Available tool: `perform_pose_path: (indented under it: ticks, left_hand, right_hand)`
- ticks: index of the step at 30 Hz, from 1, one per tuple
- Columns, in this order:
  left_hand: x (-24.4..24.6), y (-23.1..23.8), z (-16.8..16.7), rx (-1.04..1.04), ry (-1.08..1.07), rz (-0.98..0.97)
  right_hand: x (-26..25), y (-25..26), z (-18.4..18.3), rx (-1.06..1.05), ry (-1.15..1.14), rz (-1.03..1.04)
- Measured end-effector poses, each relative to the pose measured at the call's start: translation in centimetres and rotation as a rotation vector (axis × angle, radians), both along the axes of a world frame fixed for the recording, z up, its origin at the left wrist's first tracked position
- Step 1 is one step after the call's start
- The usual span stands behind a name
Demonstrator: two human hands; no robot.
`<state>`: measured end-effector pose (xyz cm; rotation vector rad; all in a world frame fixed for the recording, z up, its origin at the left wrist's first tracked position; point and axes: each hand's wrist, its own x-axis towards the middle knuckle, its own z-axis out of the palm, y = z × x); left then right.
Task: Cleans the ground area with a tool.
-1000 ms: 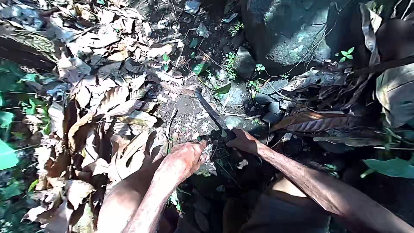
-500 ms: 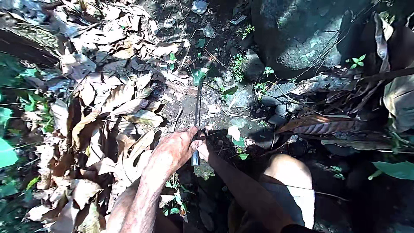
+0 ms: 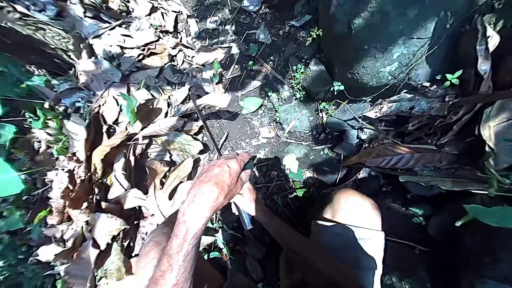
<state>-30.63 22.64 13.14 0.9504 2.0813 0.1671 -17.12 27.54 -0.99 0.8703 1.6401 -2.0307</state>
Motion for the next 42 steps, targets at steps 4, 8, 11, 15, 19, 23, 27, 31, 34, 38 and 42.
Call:
perform_pose_path:
  ticks: [4, 8, 11, 15, 19, 23, 27, 31, 34, 38, 42]
  left_hand:
    - [0.1, -0.4, 0.2, -0.016, 0.003, -0.001]
    - [0.6, -0.1, 0.3, -0.005, -0.035, 0.036]
    - [0.7, 0.2, 0.5, 0.035, -0.112, 0.051]
    - [0.5, -0.1, 0.5, 0.042, -0.117, 0.060]
    - [0.1, -1.9, 0.6, 0.077, -0.101, 0.107]
    - [0.2, -4.0, 0.6, 0.139, -0.075, 0.173]
    - [0.0, -5.8, 0.9, 0.141, -0.085, 0.225]
    - [0.0, -6.9, 1.2, 0.149, -0.062, 0.241]
    - [0.5, -7.1, 1.2, 0.138, -0.061, 0.239]
    - [0.7, -6.6, 0.9, 0.109, -0.059, 0.216]
    - [-0.2, -5.4, 1.8, 0.069, -0.153, 0.174]
  right_hand:
    - [0.8, -0.8, -3.3, 0.083, -0.055, -0.352]
    - [-1.2, -2.8, -2.3, 0.213, -0.012, -0.297]
    - [-5.3, -2.4, 5.7, 0.232, -0.227, 0.409]
    - [-5.9, -2.7, 4.8, 0.197, -0.038, 0.948]
    - [-2.2, -3.1, 2.5, 0.271, 0.171, 0.569]
    - [-3.6, 2.3, 0.2, 0.109, 0.202, 0.172]
    - [-7.4, 7.8, -7.2, -0.138, 0.144, -0.213]
    - [-13.3, 9.8, -14.3, 0.209, -0.059, -0.535]
    - [-16.4, 7.8, -17.8, 0.126, -0.099, -0.784]
    - [-16.8, 1.1, -21.0, 0.151, -0.223, -0.477]
    - [-12.5, -2.6, -18.1, 0.309, -0.106, 0.228]
